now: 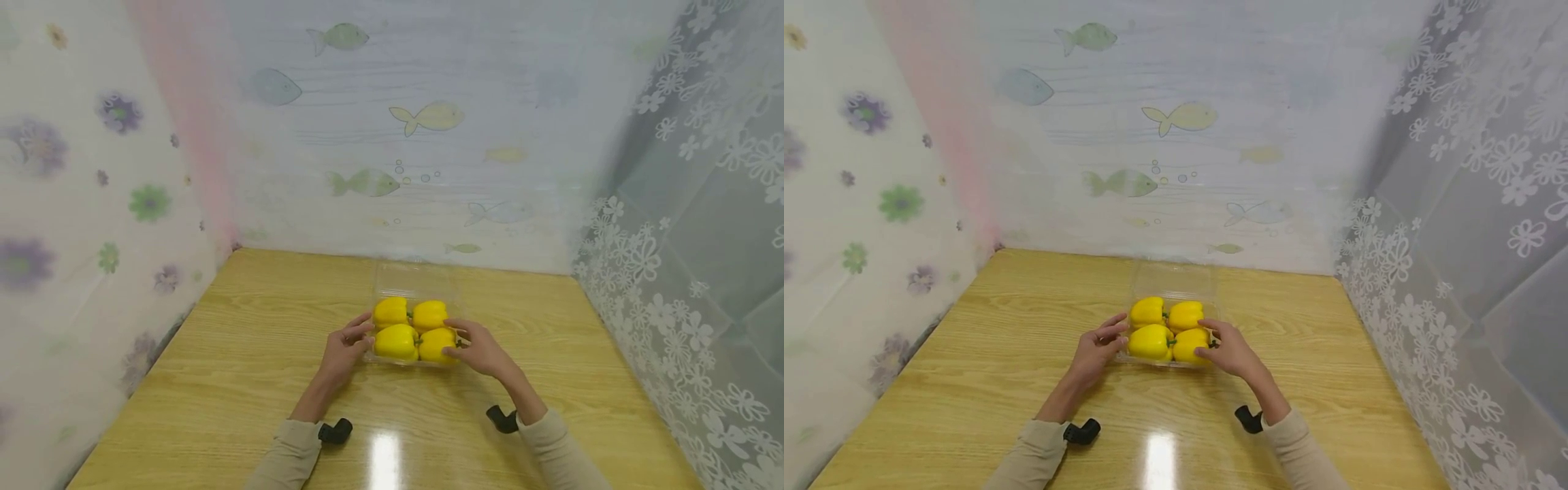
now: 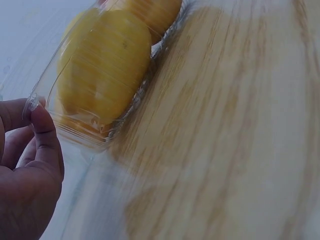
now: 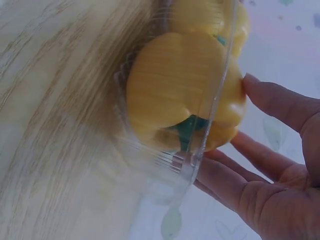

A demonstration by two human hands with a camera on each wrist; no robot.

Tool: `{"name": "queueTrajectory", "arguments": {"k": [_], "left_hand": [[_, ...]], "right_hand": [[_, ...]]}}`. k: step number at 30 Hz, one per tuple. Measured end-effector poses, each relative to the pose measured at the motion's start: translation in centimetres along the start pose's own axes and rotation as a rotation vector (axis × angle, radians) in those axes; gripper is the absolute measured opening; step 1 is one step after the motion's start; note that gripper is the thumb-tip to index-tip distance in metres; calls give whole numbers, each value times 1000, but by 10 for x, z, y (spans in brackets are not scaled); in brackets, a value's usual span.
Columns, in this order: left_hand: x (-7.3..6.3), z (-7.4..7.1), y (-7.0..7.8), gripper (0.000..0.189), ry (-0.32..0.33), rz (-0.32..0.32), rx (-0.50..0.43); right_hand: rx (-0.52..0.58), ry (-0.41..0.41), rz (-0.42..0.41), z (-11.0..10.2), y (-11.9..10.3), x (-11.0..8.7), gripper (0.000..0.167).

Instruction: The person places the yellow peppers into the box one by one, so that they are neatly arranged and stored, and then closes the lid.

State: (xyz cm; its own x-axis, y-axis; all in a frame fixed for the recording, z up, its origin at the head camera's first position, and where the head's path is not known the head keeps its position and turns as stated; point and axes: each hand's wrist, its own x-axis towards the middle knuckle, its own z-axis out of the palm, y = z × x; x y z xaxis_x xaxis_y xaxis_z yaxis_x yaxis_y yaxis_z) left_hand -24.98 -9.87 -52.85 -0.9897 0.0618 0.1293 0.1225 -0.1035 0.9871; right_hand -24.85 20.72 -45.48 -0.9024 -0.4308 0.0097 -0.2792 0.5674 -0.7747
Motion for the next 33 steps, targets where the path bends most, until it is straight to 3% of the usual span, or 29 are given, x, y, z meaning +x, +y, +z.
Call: {"name": "queueTrajectory", "arguments": {"k": [15, 23, 33], "left_hand": [[0, -1, 0, 28, 2, -3, 9], [0, -1, -2, 28, 2, 0, -7], [1, -1, -2, 28, -1, 1, 16]], "right_hand": [[59, 106, -20, -9, 7, -7, 50], [206, 241, -56, -9, 22, -2, 42], [297, 399, 11, -18, 41, 6, 38]]}}
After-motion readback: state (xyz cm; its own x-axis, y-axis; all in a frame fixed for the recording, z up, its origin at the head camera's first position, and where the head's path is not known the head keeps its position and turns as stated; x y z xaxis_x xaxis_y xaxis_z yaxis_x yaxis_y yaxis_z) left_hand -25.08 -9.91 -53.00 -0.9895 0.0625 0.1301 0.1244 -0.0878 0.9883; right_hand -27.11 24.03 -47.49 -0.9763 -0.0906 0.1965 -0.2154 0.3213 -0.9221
